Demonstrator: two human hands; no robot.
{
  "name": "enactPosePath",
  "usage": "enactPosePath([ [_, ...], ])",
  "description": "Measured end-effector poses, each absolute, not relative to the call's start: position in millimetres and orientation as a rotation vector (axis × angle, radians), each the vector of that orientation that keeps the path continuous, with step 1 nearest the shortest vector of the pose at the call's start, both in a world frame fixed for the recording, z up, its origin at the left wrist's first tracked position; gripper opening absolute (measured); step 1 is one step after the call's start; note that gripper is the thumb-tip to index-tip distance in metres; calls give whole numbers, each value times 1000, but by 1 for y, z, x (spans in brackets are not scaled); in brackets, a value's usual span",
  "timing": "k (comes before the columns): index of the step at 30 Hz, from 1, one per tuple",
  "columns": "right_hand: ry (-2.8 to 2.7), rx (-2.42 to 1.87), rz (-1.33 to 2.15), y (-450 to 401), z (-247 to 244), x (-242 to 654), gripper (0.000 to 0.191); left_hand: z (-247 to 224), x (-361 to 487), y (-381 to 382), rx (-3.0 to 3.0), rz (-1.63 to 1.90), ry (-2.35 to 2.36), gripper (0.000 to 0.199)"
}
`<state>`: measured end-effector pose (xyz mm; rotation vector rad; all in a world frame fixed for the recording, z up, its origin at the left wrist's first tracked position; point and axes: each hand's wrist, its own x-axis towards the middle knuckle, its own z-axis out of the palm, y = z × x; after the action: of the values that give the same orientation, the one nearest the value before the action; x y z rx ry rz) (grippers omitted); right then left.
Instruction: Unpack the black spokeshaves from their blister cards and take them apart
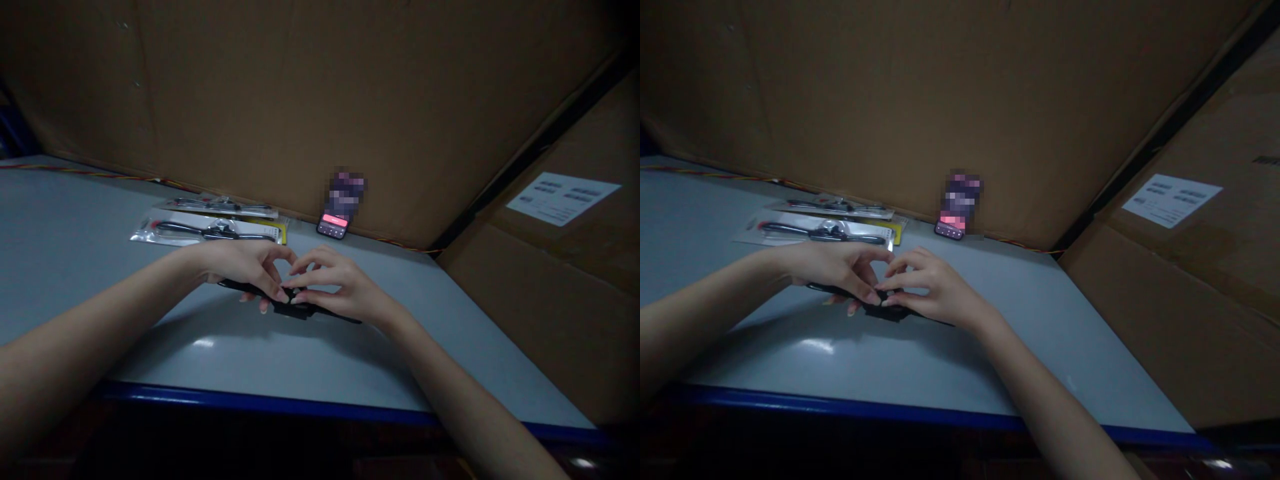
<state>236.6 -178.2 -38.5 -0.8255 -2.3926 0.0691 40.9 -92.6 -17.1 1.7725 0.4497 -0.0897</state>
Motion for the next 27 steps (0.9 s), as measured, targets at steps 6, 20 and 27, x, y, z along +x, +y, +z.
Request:
enactPosePath([
  [6, -2350, -860, 178, -179, -37, 231, 13, -18, 41, -93, 1758, -126, 408, 46],
  [20, -2329, -1357, -91, -185, -35, 238, 65, -15, 46, -92, 1777, 208, 692, 49],
  [27, -2356, -1217, -74, -182, -44, 236, 46, -19, 44, -84, 1761, 167, 623, 39],
])
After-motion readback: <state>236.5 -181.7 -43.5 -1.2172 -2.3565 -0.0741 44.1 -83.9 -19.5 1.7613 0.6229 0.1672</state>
